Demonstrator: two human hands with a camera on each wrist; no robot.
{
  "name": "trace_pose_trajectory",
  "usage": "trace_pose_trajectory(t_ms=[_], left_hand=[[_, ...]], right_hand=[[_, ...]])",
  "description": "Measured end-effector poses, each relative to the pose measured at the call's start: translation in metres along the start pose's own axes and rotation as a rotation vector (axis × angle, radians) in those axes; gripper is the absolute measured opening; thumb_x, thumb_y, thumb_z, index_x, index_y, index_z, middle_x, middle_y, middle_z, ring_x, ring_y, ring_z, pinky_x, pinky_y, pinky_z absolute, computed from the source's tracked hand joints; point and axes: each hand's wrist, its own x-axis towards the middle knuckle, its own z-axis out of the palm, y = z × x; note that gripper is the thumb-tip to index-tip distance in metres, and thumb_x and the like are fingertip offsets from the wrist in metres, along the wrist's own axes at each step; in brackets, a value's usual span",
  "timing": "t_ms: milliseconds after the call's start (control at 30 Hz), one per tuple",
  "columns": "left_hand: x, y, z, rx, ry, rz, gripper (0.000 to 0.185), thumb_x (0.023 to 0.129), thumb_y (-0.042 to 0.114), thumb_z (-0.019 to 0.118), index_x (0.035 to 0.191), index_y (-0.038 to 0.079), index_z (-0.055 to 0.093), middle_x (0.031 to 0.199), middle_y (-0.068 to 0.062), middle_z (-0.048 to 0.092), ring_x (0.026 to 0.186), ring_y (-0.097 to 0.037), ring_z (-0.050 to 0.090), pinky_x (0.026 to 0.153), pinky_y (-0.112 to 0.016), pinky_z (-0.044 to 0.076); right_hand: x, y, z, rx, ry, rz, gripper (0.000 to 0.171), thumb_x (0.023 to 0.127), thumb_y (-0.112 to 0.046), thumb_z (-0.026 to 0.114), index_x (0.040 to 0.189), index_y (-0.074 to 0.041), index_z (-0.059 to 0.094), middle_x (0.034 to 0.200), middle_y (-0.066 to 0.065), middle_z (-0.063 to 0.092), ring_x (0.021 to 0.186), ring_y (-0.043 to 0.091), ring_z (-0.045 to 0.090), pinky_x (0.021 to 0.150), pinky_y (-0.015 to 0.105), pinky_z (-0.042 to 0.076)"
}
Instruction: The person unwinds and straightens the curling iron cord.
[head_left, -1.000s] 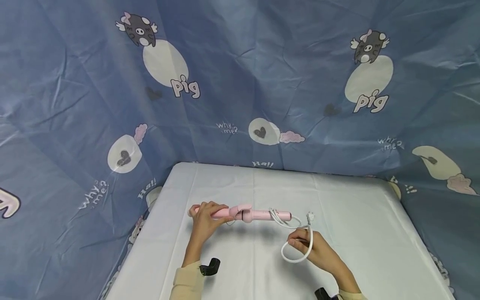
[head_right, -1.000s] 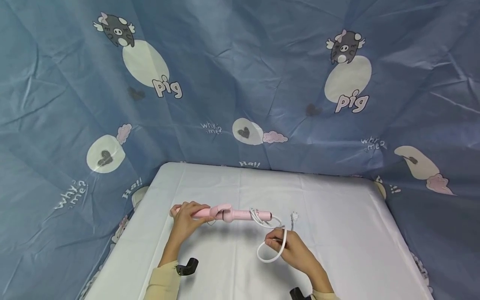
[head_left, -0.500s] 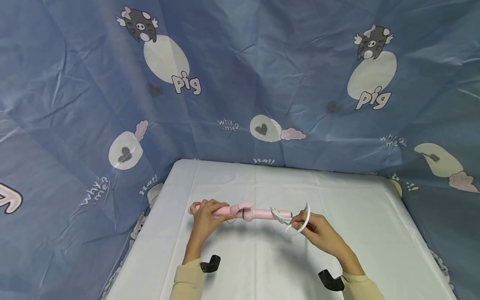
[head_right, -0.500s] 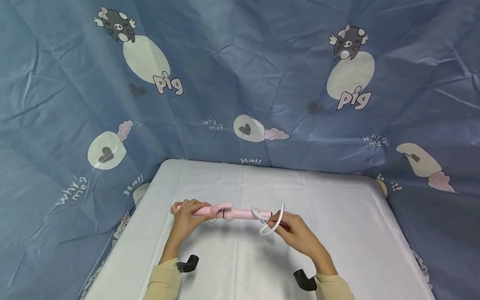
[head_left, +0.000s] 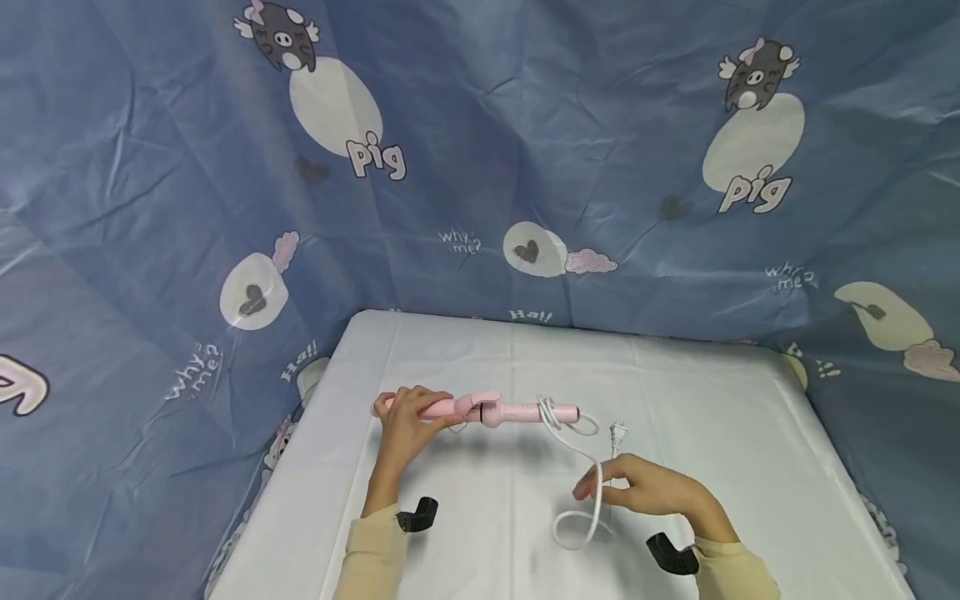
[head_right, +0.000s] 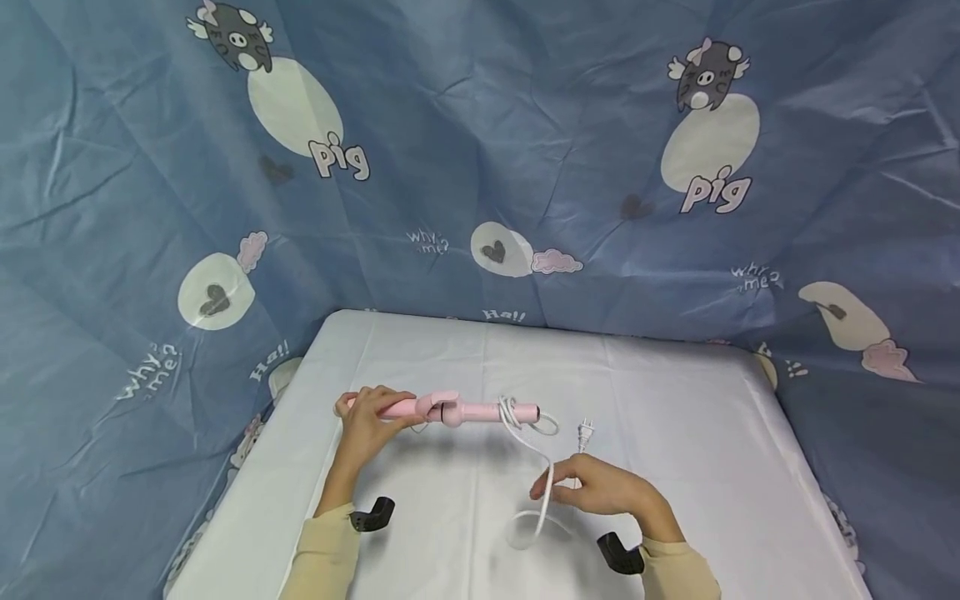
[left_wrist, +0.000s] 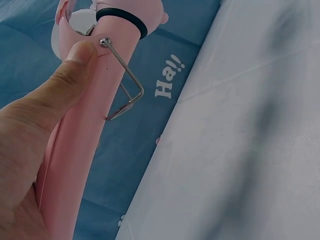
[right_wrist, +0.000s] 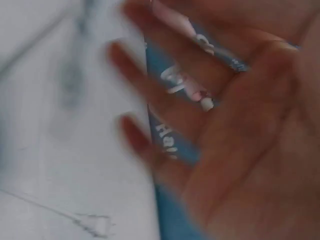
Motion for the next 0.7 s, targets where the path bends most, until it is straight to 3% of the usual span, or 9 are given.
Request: trace_pose_trajectory(t_ms=[67,200,267,367,500,567,633,700], left_hand=[[0.001,0.0,0.0,0.006,0.002,0.01,0.043,0.058,0.049,0.083,0.093,0.027,0.075,0.085,0.009,0.069,0.081,-0.011,0.051,0.095,-0.051,0.015],[0.002,0.005,0.001,0.014,0.011,0.021,0.042,0.058,0.05,0.083,0.092,0.027,0.074,0.084,0.009,0.068,0.08,-0.01,0.05,0.096,-0.051,0.015],[0.003,0.008,0.001,0.015,0.022,0.029,0.041,0.058,0.049,0.083,0.092,0.027,0.075,0.084,0.008,0.068,0.08,-0.011,0.05,0.097,-0.052,0.015],[0.003,0.014,0.003,0.025,0.027,0.03,0.041,0.058,0.048,0.083,0.092,0.026,0.075,0.083,0.007,0.068,0.08,-0.011,0.05,0.097,-0.053,0.014],[0.002,0.019,0.007,0.059,0.026,0.034,0.042,0.058,0.05,0.082,0.092,0.026,0.075,0.084,0.006,0.068,0.08,-0.012,0.051,0.095,-0.055,0.016],[0.001,0.021,0.007,0.074,0.031,0.036,0.042,0.058,0.05,0.082,0.092,0.026,0.075,0.084,0.006,0.068,0.079,-0.013,0.051,0.095,-0.055,0.017],[0.002,0.022,0.007,0.086,0.042,0.037,0.042,0.058,0.051,0.082,0.091,0.026,0.075,0.083,0.005,0.068,0.079,-0.014,0.051,0.094,-0.055,0.018],[0.002,0.022,0.007,0.094,0.054,0.034,0.042,0.058,0.05,0.082,0.091,0.025,0.075,0.083,0.005,0.068,0.079,-0.015,0.051,0.094,-0.055,0.018]], right_hand=[[0.0,0.008,-0.002,0.049,0.026,0.079,0.023,0.099,-0.02,0.048,0.114,-0.014,0.065,0.107,0.002,0.069,0.098,0.009,0.064,0.083,0.027,0.051],[0.012,0.015,-0.001,0.272,0.228,0.255,0.037,0.102,-0.028,0.041,0.12,-0.001,0.058,0.104,0.017,0.066,0.09,0.018,0.066,0.079,0.034,0.053],[0.023,0.013,0.006,0.349,0.304,0.312,0.045,0.102,-0.034,0.038,0.121,0.003,0.056,0.106,0.022,0.065,0.092,0.024,0.066,0.079,0.035,0.053],[0.04,0.009,0.027,0.426,0.336,0.333,0.052,0.102,-0.036,0.036,0.126,0.008,0.051,0.113,0.026,0.063,0.099,0.032,0.065,0.081,0.039,0.053],[0.06,0.003,0.057,0.632,0.406,0.333,0.054,0.102,-0.037,0.038,0.129,0.008,0.047,0.117,0.024,0.062,0.105,0.029,0.064,0.09,0.042,0.05],[0.068,0.001,0.067,0.743,0.471,0.338,0.052,0.1,-0.038,0.041,0.127,0.006,0.049,0.111,0.018,0.065,0.099,0.022,0.066,0.089,0.04,0.05],[0.074,-0.002,0.073,0.797,0.553,0.353,0.045,0.1,-0.036,0.044,0.119,0.003,0.054,0.098,0.008,0.065,0.084,0.014,0.065,0.08,0.034,0.052],[0.078,-0.004,0.075,0.783,0.637,0.368,0.035,0.099,-0.03,0.047,0.108,0.001,0.058,0.083,0.002,0.061,0.067,0.009,0.058,0.063,0.026,0.05]])
